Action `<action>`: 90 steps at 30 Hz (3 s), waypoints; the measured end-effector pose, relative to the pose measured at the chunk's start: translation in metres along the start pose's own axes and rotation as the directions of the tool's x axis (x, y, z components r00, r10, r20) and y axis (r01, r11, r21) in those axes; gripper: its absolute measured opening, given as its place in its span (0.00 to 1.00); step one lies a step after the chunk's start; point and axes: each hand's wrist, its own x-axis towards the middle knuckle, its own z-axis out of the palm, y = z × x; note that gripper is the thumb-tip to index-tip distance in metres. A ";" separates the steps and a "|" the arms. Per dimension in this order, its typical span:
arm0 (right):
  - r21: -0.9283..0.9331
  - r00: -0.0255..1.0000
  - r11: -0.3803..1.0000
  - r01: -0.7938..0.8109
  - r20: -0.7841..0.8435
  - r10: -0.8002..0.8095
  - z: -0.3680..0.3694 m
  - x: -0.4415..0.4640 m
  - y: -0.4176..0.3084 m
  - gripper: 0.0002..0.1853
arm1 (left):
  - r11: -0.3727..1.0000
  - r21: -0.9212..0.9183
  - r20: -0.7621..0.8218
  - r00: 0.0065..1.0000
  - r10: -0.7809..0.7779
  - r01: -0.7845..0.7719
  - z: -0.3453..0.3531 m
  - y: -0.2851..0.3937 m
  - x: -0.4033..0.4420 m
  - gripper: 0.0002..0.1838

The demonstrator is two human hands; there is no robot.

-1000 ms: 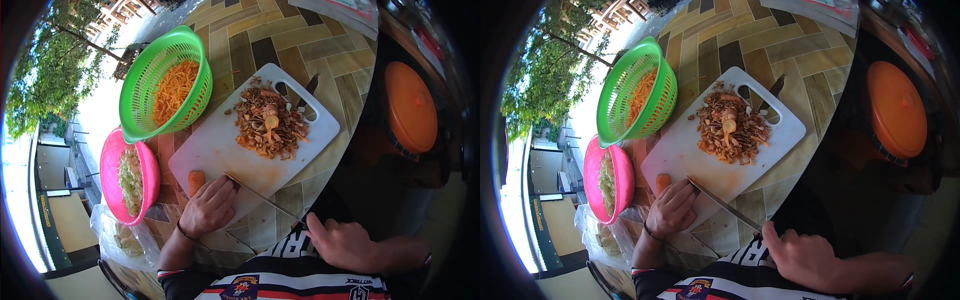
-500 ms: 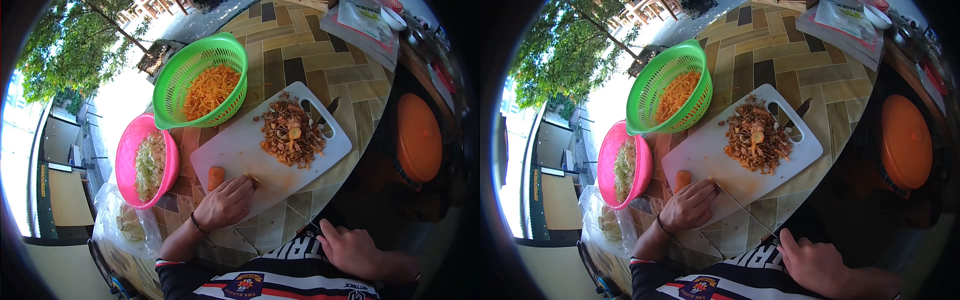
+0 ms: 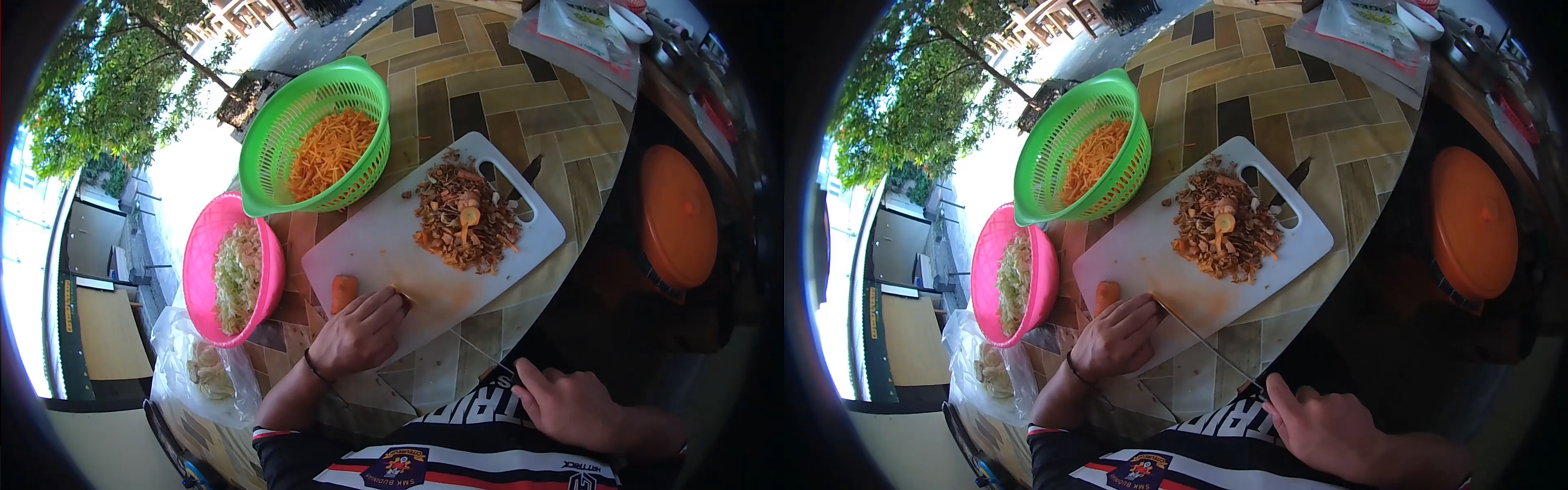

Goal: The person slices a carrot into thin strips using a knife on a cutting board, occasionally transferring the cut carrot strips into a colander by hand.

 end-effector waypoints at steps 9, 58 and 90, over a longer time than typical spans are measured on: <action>0.042 0.998 0.999 0.007 0.055 -0.009 -0.003 0.006 0.001 0.16 | 1.000 0.000 0.014 1.000 -0.001 0.001 -0.002 0.000 0.001 0.23; -0.031 0.998 0.999 0.018 -0.053 -0.020 0.007 0.004 0.003 0.20 | 0.997 0.039 0.044 0.997 -0.063 0.061 -0.001 0.009 0.006 0.24; 0.098 1.000 0.995 0.019 -0.014 -0.018 -0.002 0.004 0.007 0.16 | 0.998 0.004 0.033 0.998 -0.055 0.055 -0.004 0.007 0.007 0.26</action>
